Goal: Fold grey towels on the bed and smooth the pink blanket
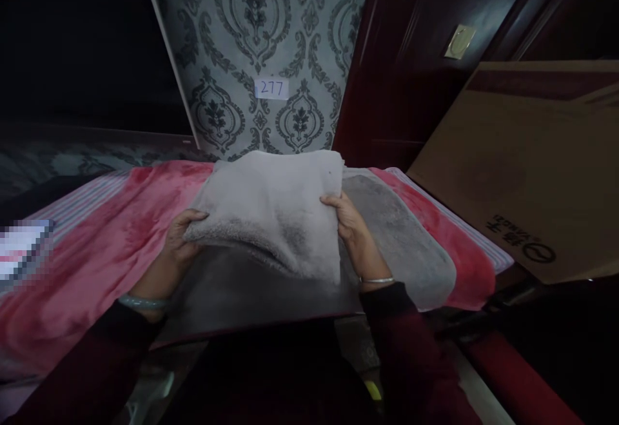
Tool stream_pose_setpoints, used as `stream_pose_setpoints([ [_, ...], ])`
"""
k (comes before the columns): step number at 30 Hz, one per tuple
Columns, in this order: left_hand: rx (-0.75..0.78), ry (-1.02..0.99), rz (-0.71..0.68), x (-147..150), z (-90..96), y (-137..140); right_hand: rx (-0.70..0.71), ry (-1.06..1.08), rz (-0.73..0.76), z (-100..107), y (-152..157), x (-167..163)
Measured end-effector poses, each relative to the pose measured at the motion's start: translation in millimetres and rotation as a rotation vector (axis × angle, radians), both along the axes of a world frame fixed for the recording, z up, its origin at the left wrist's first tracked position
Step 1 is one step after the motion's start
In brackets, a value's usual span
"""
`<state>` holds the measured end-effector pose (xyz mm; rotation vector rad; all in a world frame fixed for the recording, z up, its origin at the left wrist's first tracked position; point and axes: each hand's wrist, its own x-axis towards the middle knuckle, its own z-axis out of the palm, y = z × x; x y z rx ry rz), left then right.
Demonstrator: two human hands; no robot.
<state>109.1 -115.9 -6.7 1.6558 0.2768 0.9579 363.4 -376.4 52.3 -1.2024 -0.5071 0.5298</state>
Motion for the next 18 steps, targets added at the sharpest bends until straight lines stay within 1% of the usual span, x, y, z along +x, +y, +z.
stream_pose_setpoints([
  [2,-0.156,0.120,-0.015,-1,0.1,2,-0.093,0.075,0.008,-22,9,6],
  [4,-0.288,0.226,-0.041,-6,-5.3,-2,-0.209,0.145,0.000,-50,12,8],
  [5,-0.323,0.264,-0.051,-10,-8.9,-5,-0.244,0.166,-0.003,-65,11,8],
  [7,-0.367,0.325,-0.077,-19,-13.6,-8,-0.263,0.171,0.002,-88,7,9],
  [9,-0.399,0.392,-0.094,-25,-11.3,-6,-0.297,0.111,-0.020,-99,0,13],
  [10,-0.380,0.415,-0.070,-26,-7.2,-3,-0.335,0.034,-0.058,-101,-2,14],
  [11,-0.314,0.427,-0.016,-24,-1.9,-1,-0.382,-0.081,-0.113,-99,-3,14],
  [12,-0.197,0.433,0.055,-19,4.0,0,-0.429,-0.231,-0.173,-96,-3,13],
  [14,0.147,0.446,0.163,-3,13.5,-5,-0.494,-0.586,-0.237,-87,3,3],
  [15,0.335,0.474,0.165,7,15.5,-12,-0.522,-0.752,-0.222,-83,8,-6],
  [16,0.501,0.518,0.120,17,15.0,-23,-0.560,-0.890,-0.179,-80,13,-16],
  [18,0.760,0.646,-0.023,34,6.5,-48,-0.690,-1.069,-0.046,-78,24,-41],
])
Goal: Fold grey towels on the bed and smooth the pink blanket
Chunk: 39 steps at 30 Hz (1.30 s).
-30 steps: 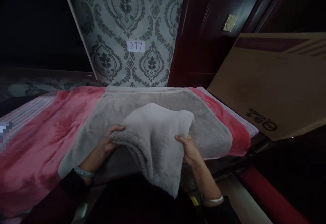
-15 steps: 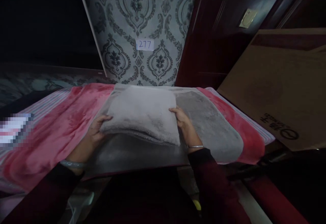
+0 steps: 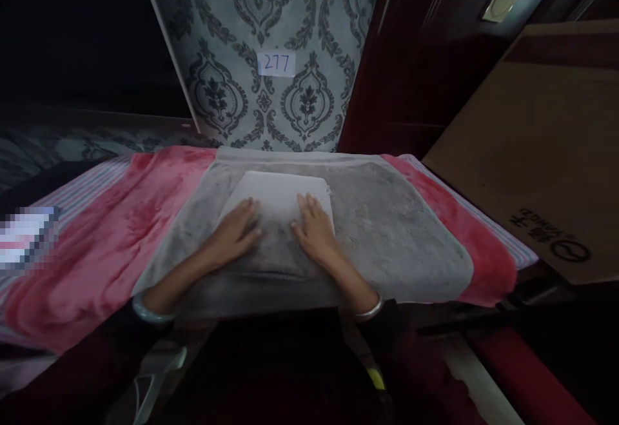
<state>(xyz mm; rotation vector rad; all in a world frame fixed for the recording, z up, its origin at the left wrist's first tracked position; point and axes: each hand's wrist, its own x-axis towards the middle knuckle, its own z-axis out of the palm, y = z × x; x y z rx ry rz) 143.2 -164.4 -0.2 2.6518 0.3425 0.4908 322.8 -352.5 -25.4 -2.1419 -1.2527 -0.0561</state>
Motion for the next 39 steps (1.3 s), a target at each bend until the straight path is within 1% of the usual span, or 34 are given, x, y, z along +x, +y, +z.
stream_pose_setpoints([
  [1,0.087,0.081,-0.031,6,-7.1,-13,-0.113,-0.037,0.021,-1,4,-11],
  [3,0.222,0.191,-0.041,11,-22.7,-35,-0.310,-0.093,0.038,-5,7,-28],
  [4,0.267,0.220,-0.037,12,-29.6,-42,-0.376,-0.116,0.043,-8,7,-33],
  [6,0.317,0.243,-0.035,9,-38.8,-49,-0.436,-0.155,0.053,-12,4,-35],
  [8,0.330,0.249,-0.043,7,-41.4,-48,-0.444,-0.174,0.069,-13,0,-31],
  [12,0.328,0.266,-0.038,6,-37.1,-44,-0.443,-0.172,0.068,-13,-6,-22],
  [17,0.321,0.280,-0.023,7,-32.3,-47,-0.461,-0.124,-0.054,-15,-21,-16],
  [20,0.301,0.277,-0.034,7,-30.6,-47,-0.503,-0.103,-0.182,-9,-22,-10],
  [22,0.295,0.264,-0.042,6,-30.2,-47,-0.493,-0.124,-0.217,1,-11,-5],
  [23,0.294,0.255,-0.043,6,-30.3,-47,-0.476,-0.143,-0.202,7,-2,-2],
  [26,0.294,0.219,-0.050,5,-31.7,-46,-0.434,-0.200,-0.092,21,35,4],
  [28,0.295,0.205,-0.062,5,-33.2,-46,-0.448,-0.226,-0.021,24,57,8],
  [30,0.298,0.195,-0.076,4,-35.4,-45,-0.473,-0.234,0.031,21,71,12],
  [33,0.307,0.171,-0.098,3,-39.5,-44,-0.483,-0.241,0.026,12,77,20],
  [36,0.309,0.140,-0.116,2,-42.8,-43,-0.477,-0.252,-0.003,6,75,24],
  [39,0.300,0.134,-0.115,2,-42.3,-43,-0.478,-0.235,-0.019,3,72,26],
])
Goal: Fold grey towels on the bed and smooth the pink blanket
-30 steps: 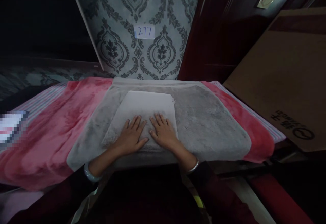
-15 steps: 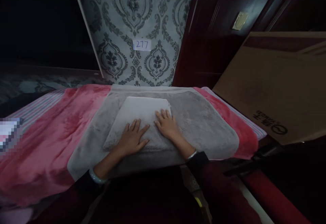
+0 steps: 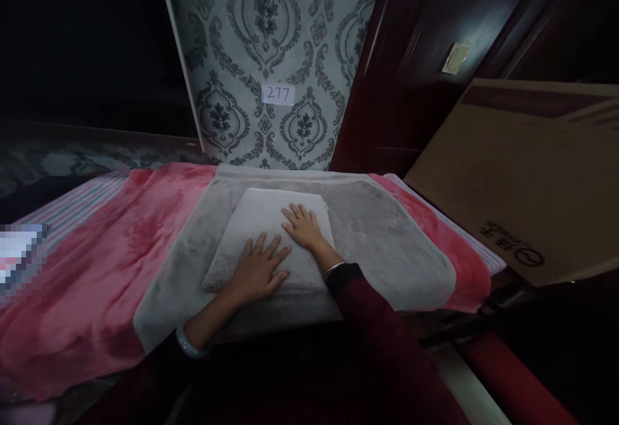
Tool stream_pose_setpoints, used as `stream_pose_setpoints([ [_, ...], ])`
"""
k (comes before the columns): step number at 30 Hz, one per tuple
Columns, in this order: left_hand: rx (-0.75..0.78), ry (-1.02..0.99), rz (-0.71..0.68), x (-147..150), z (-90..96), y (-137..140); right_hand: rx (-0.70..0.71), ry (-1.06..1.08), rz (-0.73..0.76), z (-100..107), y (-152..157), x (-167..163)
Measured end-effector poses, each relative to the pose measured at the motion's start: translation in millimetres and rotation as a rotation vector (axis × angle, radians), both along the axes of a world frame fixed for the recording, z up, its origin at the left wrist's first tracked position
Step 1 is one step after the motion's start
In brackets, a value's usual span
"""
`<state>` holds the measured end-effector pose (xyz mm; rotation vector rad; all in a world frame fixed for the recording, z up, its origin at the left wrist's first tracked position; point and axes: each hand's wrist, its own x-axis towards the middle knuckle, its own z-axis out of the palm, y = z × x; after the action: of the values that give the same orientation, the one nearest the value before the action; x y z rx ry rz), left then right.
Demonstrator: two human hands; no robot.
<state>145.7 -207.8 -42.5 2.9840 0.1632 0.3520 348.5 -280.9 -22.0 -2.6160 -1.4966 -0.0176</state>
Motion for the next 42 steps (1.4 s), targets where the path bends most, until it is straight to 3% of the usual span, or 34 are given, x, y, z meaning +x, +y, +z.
stream_pose_setpoints([
  [8,-0.010,0.009,0.006,-3,5.6,-2,-0.032,0.017,-0.061,-6,-35,-3],
  [12,-0.004,-0.006,0.011,-4,3.1,-2,0.014,0.068,-0.097,-25,-67,-2],
  [14,0.002,-0.023,0.016,-5,2.4,-2,0.139,0.132,-0.129,-40,-86,-4],
  [18,0.039,-0.007,-0.047,-14,0.6,-7,0.546,0.309,-0.230,-67,-120,-19],
  [23,0.148,0.013,-0.152,-28,-1.0,-15,0.971,0.668,-0.328,-67,-142,-62],
  [28,0.129,0.053,-0.163,-30,8.2,-17,1.328,1.341,-0.487,-43,-144,-103],
  [30,0.106,0.054,-0.167,-29,10.0,-17,1.422,1.508,-0.499,-38,-141,-114],
  [36,0.093,-0.055,-0.192,-28,1.6,-14,1.524,1.738,-0.460,-34,-116,-150],
  [42,0.106,-0.139,-0.215,-32,-7.3,-9,1.513,1.751,-0.458,-22,-87,-170],
])
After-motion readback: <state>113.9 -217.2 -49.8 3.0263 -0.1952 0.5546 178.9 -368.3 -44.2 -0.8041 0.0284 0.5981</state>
